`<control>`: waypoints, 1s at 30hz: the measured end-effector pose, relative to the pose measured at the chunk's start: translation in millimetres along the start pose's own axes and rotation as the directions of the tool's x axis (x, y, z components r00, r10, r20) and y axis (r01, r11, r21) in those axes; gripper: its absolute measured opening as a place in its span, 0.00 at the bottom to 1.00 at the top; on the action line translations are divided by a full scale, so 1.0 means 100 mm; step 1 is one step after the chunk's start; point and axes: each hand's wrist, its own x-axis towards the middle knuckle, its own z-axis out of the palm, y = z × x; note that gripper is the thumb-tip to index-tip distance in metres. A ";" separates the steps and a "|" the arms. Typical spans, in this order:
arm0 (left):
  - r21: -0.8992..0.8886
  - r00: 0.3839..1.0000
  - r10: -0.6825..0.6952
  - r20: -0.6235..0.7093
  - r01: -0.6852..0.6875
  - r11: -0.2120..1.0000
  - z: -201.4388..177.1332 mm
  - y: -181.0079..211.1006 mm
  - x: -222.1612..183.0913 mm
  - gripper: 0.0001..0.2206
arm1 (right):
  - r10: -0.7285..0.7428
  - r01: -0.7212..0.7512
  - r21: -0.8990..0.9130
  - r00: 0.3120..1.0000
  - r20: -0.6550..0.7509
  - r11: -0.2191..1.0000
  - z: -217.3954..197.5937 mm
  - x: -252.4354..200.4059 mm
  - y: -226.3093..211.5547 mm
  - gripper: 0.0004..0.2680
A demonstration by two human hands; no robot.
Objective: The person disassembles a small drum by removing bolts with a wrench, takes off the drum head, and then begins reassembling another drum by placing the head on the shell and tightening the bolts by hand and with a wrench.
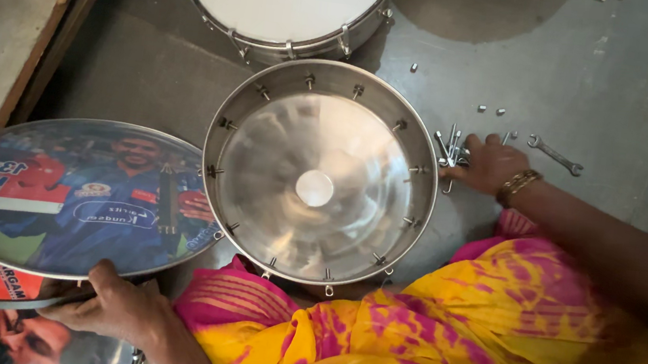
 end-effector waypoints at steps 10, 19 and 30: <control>0.124 0.997 0.075 0.008 -0.075 0.989 -0.05 -0.10 0.02 0.33 | 0.156 -0.150 0.143 0.987 -0.033 0.978 0.24 0.23 -0.11 0.31; 0.143 0.990 0.129 0.066 -0.137 0.980 -0.02 -0.07 -0.03 0.32 | 0.116 -0.112 0.314 0.993 0.005 0.943 0.60 0.63 0.09 0.21; 0.496 0.976 0.195 0.102 -0.220 0.840 -0.07 -0.12 -0.03 0.19 | 0.285 -0.207 0.438 0.951 -0.122 0.875 0.68 0.42 -0.23 0.15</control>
